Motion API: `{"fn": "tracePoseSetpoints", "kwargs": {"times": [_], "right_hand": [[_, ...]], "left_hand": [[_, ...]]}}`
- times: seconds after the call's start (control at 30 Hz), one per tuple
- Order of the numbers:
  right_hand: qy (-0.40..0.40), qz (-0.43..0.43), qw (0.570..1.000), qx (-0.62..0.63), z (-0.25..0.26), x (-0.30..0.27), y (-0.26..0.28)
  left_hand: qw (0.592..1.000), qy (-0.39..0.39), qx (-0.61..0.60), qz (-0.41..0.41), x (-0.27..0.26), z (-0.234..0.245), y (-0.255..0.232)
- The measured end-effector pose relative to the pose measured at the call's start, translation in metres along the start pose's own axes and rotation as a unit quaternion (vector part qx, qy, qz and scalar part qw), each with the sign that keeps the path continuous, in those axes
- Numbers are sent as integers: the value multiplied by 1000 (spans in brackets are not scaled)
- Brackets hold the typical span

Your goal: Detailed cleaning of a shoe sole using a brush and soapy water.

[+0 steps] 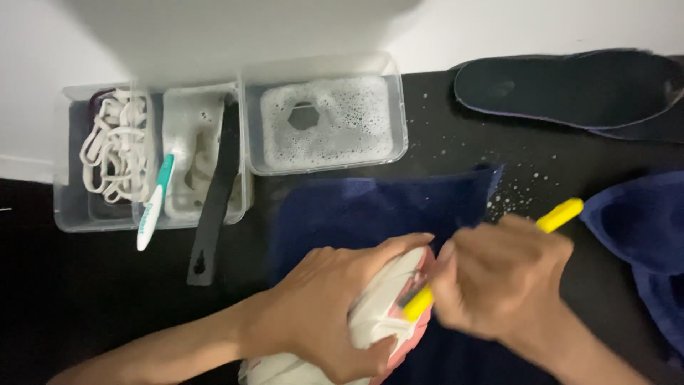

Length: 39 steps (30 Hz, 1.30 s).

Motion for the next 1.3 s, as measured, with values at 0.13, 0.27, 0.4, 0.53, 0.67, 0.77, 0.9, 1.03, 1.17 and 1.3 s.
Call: {"fn": "tracePoseSetpoints", "kwargs": {"times": [0.13, 0.27, 0.4, 0.53, 0.67, 0.77, 0.9, 1.03, 1.17, 1.3], "right_hand": [[-41, 54, 997, 22, 4, 6, 8], [-25, 34, 999, 8, 5, 7, 10], [-44, 34, 998, -8, 3, 4, -1], [-73, 108, 991, -10, 7, 6, 8], [-61, 69, 996, -14, 9, 8, 9], [-52, 48, 997, -19, 10, 3, 2], [-52, 53, 997, -14, 12, 5, 10], [-36, 33, 998, 27, 0, -2, 1], [-62, 48, 997, 13, 3, 1, 3], [-34, -5, 999, 22, -2, -6, 0]], "left_hand": [[1000, -3, -13, -1, 1, -2, -3], [1000, -15, -8, -12, 0, -4, -2], [1000, 1, -17, 18, 1, -1, -5], [1000, -16, -5, -10, 1, -6, -3], [999, -22, -17, -16, -2, -4, -5], [999, -30, -24, -28, -1, -4, -4], [1000, -3, -3, 7, 1, -4, -4], [1000, -17, -11, 5, -2, -5, -2], [1000, 4, -10, -3, 2, -5, -1], [1000, -23, -14, -3, -1, -4, -5]]}}
Point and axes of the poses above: each hand's wrist, its own x-axis towards the middle knuckle, its own z-axis out of the back of the hand, y = z × x, the point moved 1 cm from there along x, towards the middle knuckle
